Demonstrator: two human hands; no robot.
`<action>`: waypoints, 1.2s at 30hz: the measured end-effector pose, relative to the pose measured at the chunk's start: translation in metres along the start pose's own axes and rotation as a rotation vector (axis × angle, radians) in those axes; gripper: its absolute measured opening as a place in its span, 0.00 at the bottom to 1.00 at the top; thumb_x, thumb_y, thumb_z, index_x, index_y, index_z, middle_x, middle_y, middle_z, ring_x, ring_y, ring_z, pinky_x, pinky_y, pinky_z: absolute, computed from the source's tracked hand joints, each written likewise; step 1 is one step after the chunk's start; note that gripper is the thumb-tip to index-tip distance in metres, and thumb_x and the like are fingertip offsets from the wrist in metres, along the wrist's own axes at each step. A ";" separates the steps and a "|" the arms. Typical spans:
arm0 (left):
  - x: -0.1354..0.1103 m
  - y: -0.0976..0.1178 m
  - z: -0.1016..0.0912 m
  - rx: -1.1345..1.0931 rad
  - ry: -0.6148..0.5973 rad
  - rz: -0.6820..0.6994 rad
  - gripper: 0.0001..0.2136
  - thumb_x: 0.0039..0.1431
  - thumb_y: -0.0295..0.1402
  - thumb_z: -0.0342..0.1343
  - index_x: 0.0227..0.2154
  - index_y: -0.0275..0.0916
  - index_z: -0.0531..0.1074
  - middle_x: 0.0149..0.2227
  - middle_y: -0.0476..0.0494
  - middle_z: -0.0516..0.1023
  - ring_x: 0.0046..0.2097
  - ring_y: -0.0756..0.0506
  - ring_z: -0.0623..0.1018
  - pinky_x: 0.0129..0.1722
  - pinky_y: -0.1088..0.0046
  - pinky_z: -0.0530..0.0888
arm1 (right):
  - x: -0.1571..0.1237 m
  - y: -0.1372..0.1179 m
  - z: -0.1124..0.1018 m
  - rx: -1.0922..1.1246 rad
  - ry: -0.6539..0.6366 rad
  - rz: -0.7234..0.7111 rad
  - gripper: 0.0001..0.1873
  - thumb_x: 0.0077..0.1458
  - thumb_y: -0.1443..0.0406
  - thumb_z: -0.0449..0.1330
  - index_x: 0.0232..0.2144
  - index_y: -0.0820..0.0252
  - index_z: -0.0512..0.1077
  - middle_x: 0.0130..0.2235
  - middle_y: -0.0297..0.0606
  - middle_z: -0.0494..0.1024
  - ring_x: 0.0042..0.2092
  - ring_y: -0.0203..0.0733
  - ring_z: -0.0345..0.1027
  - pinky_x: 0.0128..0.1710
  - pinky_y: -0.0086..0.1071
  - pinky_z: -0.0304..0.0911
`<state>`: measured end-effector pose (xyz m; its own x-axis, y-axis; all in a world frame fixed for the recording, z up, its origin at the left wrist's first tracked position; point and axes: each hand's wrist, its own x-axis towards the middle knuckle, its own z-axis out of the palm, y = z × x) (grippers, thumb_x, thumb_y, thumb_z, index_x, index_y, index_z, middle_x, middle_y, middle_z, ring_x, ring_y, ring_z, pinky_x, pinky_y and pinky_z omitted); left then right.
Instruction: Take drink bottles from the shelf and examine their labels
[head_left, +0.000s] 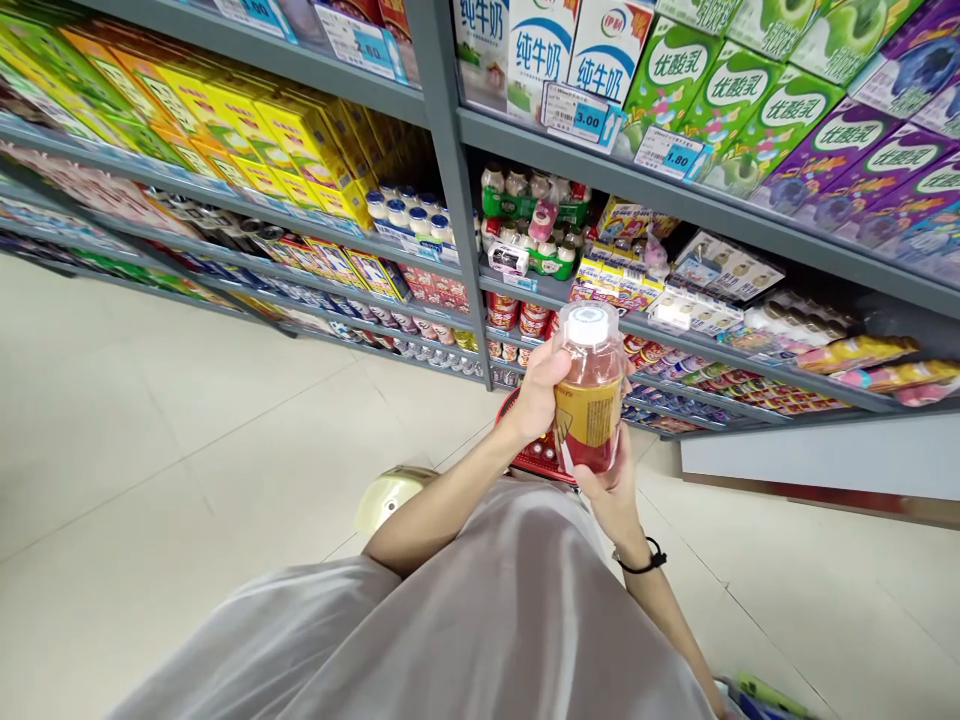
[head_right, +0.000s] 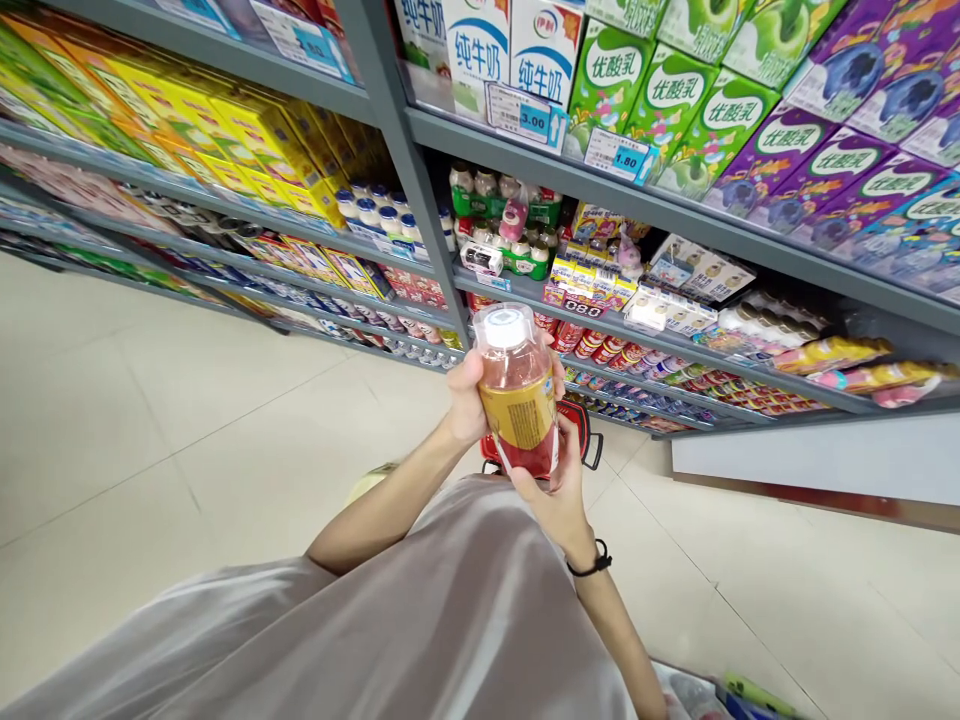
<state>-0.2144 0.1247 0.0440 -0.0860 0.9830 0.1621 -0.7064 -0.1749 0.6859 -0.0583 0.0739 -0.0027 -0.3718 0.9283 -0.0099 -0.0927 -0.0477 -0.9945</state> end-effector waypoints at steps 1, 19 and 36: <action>0.000 0.002 0.002 -0.010 0.004 -0.006 0.39 0.45 0.69 0.62 0.43 0.35 0.77 0.40 0.35 0.82 0.47 0.31 0.83 0.44 0.56 0.82 | -0.001 0.000 -0.001 0.035 -0.017 0.032 0.44 0.53 0.49 0.73 0.63 0.52 0.59 0.64 0.50 0.72 0.60 0.54 0.73 0.61 0.51 0.72; 0.000 0.008 0.003 -0.131 -0.044 -0.041 0.40 0.46 0.70 0.59 0.44 0.35 0.76 0.38 0.36 0.82 0.44 0.32 0.84 0.38 0.60 0.82 | 0.004 -0.007 -0.010 0.459 -0.409 0.395 0.36 0.55 0.38 0.63 0.52 0.59 0.75 0.45 0.51 0.82 0.40 0.56 0.76 0.36 0.45 0.70; -0.003 0.012 -0.003 -0.268 0.033 -0.090 0.35 0.51 0.66 0.56 0.41 0.36 0.77 0.35 0.36 0.83 0.41 0.33 0.85 0.33 0.63 0.81 | 0.001 -0.007 -0.003 0.511 -0.375 0.331 0.31 0.54 0.42 0.71 0.50 0.55 0.79 0.44 0.46 0.82 0.35 0.45 0.72 0.31 0.35 0.64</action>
<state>-0.2246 0.1196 0.0489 -0.0341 0.9960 0.0831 -0.8724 -0.0702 0.4836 -0.0555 0.0759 0.0041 -0.7393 0.6501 -0.1755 -0.3070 -0.5574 -0.7714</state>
